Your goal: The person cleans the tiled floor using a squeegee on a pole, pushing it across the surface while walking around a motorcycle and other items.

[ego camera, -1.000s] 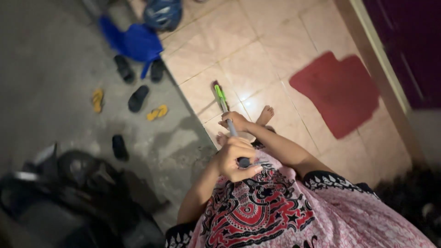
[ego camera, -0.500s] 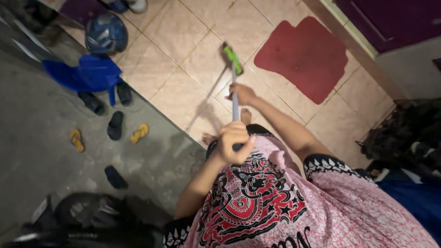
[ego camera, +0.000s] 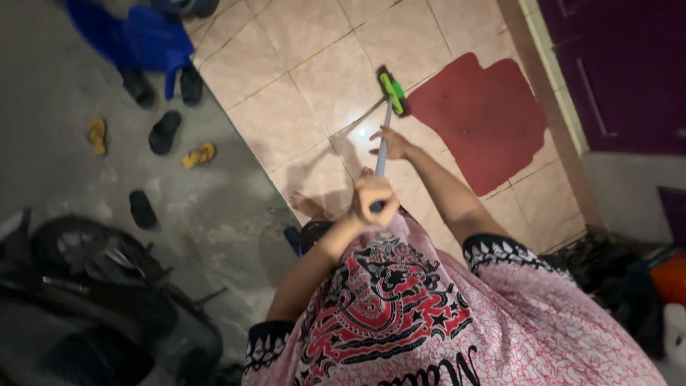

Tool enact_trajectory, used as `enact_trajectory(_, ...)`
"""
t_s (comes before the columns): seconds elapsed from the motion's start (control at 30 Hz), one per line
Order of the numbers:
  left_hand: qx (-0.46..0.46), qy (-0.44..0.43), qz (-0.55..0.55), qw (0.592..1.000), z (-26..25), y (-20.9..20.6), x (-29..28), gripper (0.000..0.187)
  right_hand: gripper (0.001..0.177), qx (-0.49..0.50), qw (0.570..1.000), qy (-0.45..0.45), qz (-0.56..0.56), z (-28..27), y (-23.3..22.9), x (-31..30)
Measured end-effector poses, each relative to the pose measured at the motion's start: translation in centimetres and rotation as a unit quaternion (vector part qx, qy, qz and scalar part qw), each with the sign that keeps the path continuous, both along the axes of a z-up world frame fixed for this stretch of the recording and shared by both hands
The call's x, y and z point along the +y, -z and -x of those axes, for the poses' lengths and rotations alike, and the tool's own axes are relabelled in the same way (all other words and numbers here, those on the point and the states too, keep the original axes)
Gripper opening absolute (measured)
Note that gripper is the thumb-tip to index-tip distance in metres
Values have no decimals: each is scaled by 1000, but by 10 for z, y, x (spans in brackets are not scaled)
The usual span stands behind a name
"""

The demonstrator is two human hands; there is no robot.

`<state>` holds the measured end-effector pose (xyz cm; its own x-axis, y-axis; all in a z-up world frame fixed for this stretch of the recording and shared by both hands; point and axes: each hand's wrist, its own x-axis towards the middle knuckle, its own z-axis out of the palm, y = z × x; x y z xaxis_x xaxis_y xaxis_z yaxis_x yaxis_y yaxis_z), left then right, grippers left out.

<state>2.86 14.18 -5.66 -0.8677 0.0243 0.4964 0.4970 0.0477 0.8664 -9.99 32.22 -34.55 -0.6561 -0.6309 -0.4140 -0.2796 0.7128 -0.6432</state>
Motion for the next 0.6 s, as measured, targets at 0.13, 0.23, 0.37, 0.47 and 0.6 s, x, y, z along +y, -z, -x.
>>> enact_trajectory(0.13,-47,-15,-20,999,9,6,-14,32,56,-30,999,14,-33,13,-2,-11)
enact_trajectory(0.23,-64,-20,-32,997,-1,16,-36,31,58,-12,998,39,-45,7,-2,-35)
enact_trajectory(0.37,-70,-71,-19,995,-29,36,-69,33,78,-3,994,50,-96,-16,-3,-73)
enact_trajectory(0.47,-94,-83,-41,991,-55,51,-102,33,81,21,995,12,-98,-36,-6,-104)
enact_trajectory(0.6,-124,-150,-37,980,-80,66,-150,30,76,12,992,-52,-110,-61,-6,-156)
